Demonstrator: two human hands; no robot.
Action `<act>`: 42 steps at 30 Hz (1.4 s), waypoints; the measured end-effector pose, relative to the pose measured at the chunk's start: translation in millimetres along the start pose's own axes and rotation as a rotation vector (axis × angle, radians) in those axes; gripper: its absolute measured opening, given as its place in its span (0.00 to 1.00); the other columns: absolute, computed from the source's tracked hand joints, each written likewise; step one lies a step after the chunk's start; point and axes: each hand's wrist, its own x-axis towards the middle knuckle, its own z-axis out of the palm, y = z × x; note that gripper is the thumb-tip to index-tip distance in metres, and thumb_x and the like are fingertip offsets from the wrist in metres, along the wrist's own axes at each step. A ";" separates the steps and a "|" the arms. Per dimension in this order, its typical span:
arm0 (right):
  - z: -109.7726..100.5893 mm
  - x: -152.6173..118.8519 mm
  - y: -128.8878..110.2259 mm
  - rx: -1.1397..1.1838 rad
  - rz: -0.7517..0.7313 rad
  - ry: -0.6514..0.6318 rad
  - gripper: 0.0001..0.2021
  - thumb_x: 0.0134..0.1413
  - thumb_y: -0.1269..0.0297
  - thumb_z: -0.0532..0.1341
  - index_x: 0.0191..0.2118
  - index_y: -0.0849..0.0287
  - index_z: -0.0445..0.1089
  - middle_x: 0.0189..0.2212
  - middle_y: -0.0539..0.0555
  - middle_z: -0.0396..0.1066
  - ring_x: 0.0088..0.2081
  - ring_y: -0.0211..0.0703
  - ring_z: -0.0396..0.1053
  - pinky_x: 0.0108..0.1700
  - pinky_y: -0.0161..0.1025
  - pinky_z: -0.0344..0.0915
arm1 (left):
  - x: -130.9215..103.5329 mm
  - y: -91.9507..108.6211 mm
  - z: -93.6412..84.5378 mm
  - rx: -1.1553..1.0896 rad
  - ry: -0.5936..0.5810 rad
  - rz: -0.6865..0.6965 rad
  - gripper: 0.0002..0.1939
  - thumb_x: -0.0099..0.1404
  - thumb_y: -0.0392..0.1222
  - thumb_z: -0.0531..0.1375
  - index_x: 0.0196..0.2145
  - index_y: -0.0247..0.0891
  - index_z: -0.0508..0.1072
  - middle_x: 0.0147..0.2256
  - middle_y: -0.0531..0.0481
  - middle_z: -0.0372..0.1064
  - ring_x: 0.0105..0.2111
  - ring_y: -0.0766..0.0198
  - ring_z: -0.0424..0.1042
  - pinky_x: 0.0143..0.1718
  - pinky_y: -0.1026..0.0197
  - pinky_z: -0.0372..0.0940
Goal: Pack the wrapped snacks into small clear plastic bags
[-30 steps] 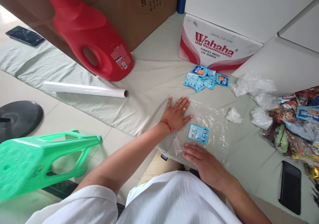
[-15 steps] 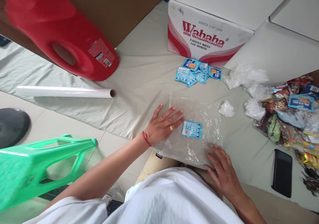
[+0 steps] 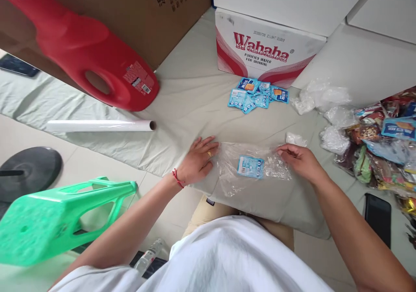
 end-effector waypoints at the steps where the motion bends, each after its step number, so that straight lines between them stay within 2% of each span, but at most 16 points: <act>1: 2.1 7.6 2.6 0.031 0.052 -0.010 0.19 0.58 0.46 0.64 0.42 0.57 0.80 0.30 0.52 0.75 0.27 0.39 0.67 0.30 0.37 0.63 | -2.1 -0.5 0.4 -0.007 0.017 0.001 0.33 0.61 0.33 0.54 0.64 0.42 0.72 0.68 0.43 0.65 0.73 0.44 0.54 0.71 0.30 0.51; 4: 8.4 20.3 8.4 0.083 0.148 -0.024 0.20 0.54 0.48 0.65 0.42 0.59 0.80 0.26 0.51 0.73 0.24 0.37 0.63 0.27 0.36 0.59 | -13.4 2.4 0.0 -0.007 0.116 0.003 0.37 0.57 0.29 0.55 0.64 0.43 0.73 0.72 0.44 0.58 0.74 0.45 0.52 0.72 0.35 0.54; 6: 11.1 22.9 10.1 0.103 0.173 -0.011 0.20 0.53 0.49 0.65 0.44 0.59 0.80 0.28 0.52 0.74 0.24 0.37 0.63 0.27 0.36 0.59 | -23.9 9.5 -0.7 0.028 0.156 0.022 0.38 0.56 0.28 0.55 0.64 0.46 0.73 0.74 0.46 0.53 0.74 0.43 0.50 0.72 0.35 0.54; 10: 13.2 23.6 12.1 0.117 0.173 0.020 0.19 0.52 0.50 0.65 0.44 0.59 0.80 0.33 0.54 0.76 0.23 0.35 0.62 0.26 0.36 0.58 | -40.6 31.4 2.7 0.119 0.139 0.125 0.41 0.57 0.31 0.59 0.68 0.52 0.68 0.76 0.48 0.47 0.75 0.39 0.45 0.74 0.29 0.42; 13: 13.0 23.7 14.8 0.118 0.176 0.036 0.19 0.53 0.51 0.65 0.44 0.58 0.79 0.33 0.53 0.76 0.24 0.35 0.63 0.26 0.35 0.58 | -40.2 42.1 10.7 0.131 0.077 0.160 0.38 0.61 0.42 0.65 0.69 0.53 0.66 0.76 0.44 0.45 0.76 0.36 0.39 0.73 0.26 0.34; 16: 12.0 23.7 18.1 0.134 0.193 0.068 0.19 0.53 0.50 0.66 0.45 0.59 0.79 0.32 0.54 0.76 0.23 0.35 0.63 0.25 0.35 0.58 | -30.9 43.0 17.8 0.121 0.004 0.158 0.41 0.60 0.60 0.68 0.68 0.47 0.67 0.74 0.40 0.51 0.76 0.33 0.38 0.73 0.26 0.29; 18: 11.1 23.7 21.1 0.155 0.201 0.098 0.20 0.53 0.50 0.66 0.45 0.59 0.79 0.32 0.53 0.76 0.22 0.34 0.61 0.25 0.35 0.57 | -24.1 40.8 19.6 0.102 -0.026 0.152 0.41 0.60 0.65 0.67 0.66 0.45 0.71 0.72 0.39 0.56 0.76 0.32 0.39 0.73 0.27 0.27; 20: 10.5 23.6 24.9 0.170 0.200 0.117 0.20 0.54 0.50 0.66 0.45 0.59 0.79 0.31 0.53 0.76 0.22 0.34 0.61 0.25 0.35 0.57 | -18.7 38.3 19.1 0.085 0.002 0.127 0.30 0.64 0.62 0.66 0.59 0.47 0.77 0.70 0.42 0.60 0.75 0.35 0.42 0.74 0.28 0.29; 23: 10.7 23.4 31.2 0.177 0.205 0.126 0.20 0.55 0.49 0.66 0.46 0.59 0.79 0.31 0.53 0.76 0.22 0.34 0.61 0.25 0.35 0.56 | -12.4 34.4 17.1 0.051 0.140 0.033 0.13 0.70 0.52 0.62 0.45 0.47 0.83 0.64 0.46 0.69 0.73 0.40 0.50 0.73 0.29 0.39; 27: 12.5 23.0 36.0 0.152 0.214 0.153 0.20 0.55 0.48 0.66 0.45 0.59 0.79 0.32 0.53 0.76 0.22 0.34 0.61 0.24 0.35 0.56 | -3.2 28.2 17.7 -0.045 0.296 -0.126 0.12 0.71 0.44 0.59 0.33 0.42 0.81 0.50 0.46 0.77 0.66 0.45 0.62 0.68 0.34 0.57; 30: 13.5 22.1 36.4 0.106 0.198 0.185 0.20 0.55 0.48 0.66 0.44 0.58 0.79 0.31 0.53 0.76 0.23 0.35 0.61 0.25 0.35 0.57 | 2.0 24.8 19.7 -0.120 0.370 -0.228 0.12 0.71 0.43 0.59 0.30 0.41 0.78 0.45 0.45 0.76 0.63 0.47 0.65 0.64 0.39 0.63; 33: 13.9 20.9 36.5 0.077 0.199 0.197 0.19 0.55 0.48 0.65 0.43 0.58 0.79 0.30 0.52 0.75 0.23 0.35 0.61 0.25 0.35 0.58 | 2.9 27.7 17.4 -0.224 0.430 -0.303 0.10 0.70 0.41 0.56 0.35 0.40 0.76 0.45 0.44 0.75 0.59 0.50 0.69 0.62 0.42 0.66; 36: 14.6 20.2 36.6 0.068 0.198 0.199 0.20 0.55 0.47 0.65 0.44 0.59 0.79 0.30 0.52 0.75 0.23 0.36 0.61 0.26 0.36 0.59 | 3.3 43.9 9.2 -0.330 0.390 -0.353 0.12 0.73 0.45 0.54 0.48 0.39 0.72 0.47 0.43 0.73 0.49 0.55 0.75 0.54 0.48 0.70; 38: 15.9 20.5 35.6 0.068 0.196 0.197 0.20 0.55 0.48 0.65 0.44 0.59 0.79 0.29 0.52 0.75 0.23 0.36 0.62 0.27 0.36 0.60 | 6.4 62.8 4.5 -0.344 0.323 -0.338 0.22 0.72 0.53 0.56 0.58 0.39 0.67 0.51 0.40 0.72 0.48 0.55 0.76 0.52 0.49 0.71; 40: 17.7 21.1 33.2 0.067 0.196 0.197 0.19 0.55 0.48 0.65 0.43 0.58 0.79 0.29 0.52 0.75 0.24 0.37 0.63 0.28 0.36 0.61 | 13.0 84.5 3.8 -0.292 0.249 -0.271 0.36 0.68 0.61 0.61 0.65 0.39 0.62 0.57 0.37 0.68 0.51 0.50 0.75 0.54 0.47 0.70; 42: 19.8 21.7 29.8 0.072 0.189 0.197 0.19 0.55 0.49 0.65 0.43 0.58 0.78 0.29 0.52 0.75 0.23 0.37 0.64 0.27 0.36 0.61 | 22.2 103.2 7.9 -0.202 0.183 -0.254 0.45 0.64 0.64 0.64 0.70 0.41 0.57 0.59 0.36 0.68 0.53 0.47 0.75 0.52 0.47 0.70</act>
